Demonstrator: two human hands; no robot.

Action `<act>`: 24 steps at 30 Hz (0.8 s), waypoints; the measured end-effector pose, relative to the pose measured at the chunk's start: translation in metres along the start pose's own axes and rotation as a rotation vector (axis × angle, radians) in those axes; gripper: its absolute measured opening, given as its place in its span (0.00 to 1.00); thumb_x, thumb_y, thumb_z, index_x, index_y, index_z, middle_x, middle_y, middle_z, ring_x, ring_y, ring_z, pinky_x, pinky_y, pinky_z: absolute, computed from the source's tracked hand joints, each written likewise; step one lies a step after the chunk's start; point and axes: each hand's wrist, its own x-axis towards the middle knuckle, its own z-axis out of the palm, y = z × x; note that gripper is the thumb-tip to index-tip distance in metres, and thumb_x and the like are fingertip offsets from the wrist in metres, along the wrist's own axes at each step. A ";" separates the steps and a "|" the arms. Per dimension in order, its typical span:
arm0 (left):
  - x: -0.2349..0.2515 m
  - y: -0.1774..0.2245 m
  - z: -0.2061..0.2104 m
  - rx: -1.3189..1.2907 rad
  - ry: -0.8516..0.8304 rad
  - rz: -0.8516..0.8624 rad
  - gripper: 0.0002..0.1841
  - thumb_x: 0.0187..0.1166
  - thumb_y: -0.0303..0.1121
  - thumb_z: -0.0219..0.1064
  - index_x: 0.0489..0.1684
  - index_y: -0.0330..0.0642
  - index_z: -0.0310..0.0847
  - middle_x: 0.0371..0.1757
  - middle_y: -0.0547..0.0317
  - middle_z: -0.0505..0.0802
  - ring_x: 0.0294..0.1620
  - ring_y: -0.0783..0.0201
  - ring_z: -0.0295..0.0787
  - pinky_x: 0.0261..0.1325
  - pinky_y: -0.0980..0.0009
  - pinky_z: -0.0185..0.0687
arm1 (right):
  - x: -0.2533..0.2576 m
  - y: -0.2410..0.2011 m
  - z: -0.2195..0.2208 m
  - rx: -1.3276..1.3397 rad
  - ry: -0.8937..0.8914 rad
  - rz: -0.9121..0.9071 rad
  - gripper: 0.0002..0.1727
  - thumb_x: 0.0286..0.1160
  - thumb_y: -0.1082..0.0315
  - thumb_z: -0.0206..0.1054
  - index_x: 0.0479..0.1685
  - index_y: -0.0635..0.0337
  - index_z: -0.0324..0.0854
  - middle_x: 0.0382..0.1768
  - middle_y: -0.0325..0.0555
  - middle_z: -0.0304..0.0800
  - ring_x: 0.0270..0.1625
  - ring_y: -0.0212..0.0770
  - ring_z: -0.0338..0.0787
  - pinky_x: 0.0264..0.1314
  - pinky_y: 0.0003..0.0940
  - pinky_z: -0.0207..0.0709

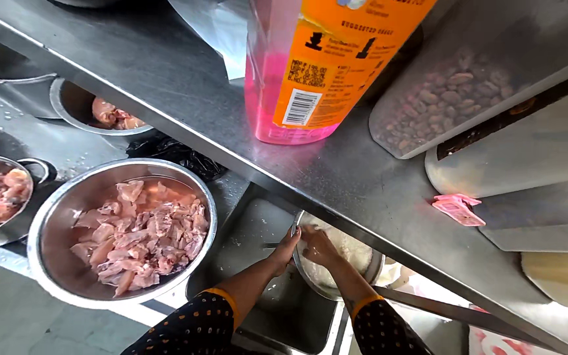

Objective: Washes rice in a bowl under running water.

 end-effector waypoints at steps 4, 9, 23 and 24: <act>-0.003 0.003 0.000 0.001 -0.004 0.016 0.33 0.90 0.61 0.42 0.94 0.66 0.45 0.75 0.40 0.81 0.62 0.46 0.85 0.55 0.50 0.84 | -0.041 0.039 0.001 0.106 0.102 -0.157 0.20 0.75 0.72 0.64 0.64 0.51 0.89 0.65 0.46 0.91 0.69 0.47 0.89 0.75 0.52 0.79; -0.006 0.005 0.002 0.003 0.000 -0.003 0.35 0.90 0.62 0.42 0.95 0.66 0.42 0.81 0.38 0.75 0.68 0.42 0.82 0.58 0.46 0.82 | -0.135 0.031 -0.054 0.379 0.309 0.557 0.23 0.90 0.66 0.60 0.78 0.69 0.75 0.78 0.65 0.77 0.83 0.58 0.75 0.86 0.53 0.63; -0.004 0.006 0.001 0.014 -0.009 -0.039 0.34 0.90 0.63 0.41 0.95 0.69 0.42 0.76 0.37 0.79 0.61 0.44 0.84 0.51 0.52 0.83 | -0.018 0.019 -0.019 0.343 0.240 0.384 0.28 0.87 0.57 0.64 0.77 0.70 0.75 0.77 0.66 0.79 0.82 0.62 0.76 0.84 0.58 0.67; -0.004 0.006 0.000 0.005 -0.003 -0.043 0.34 0.90 0.63 0.42 0.95 0.69 0.42 0.77 0.37 0.79 0.61 0.44 0.85 0.51 0.51 0.83 | -0.016 0.030 -0.006 0.294 0.221 0.340 0.33 0.83 0.53 0.68 0.80 0.67 0.73 0.78 0.65 0.78 0.82 0.62 0.75 0.84 0.60 0.67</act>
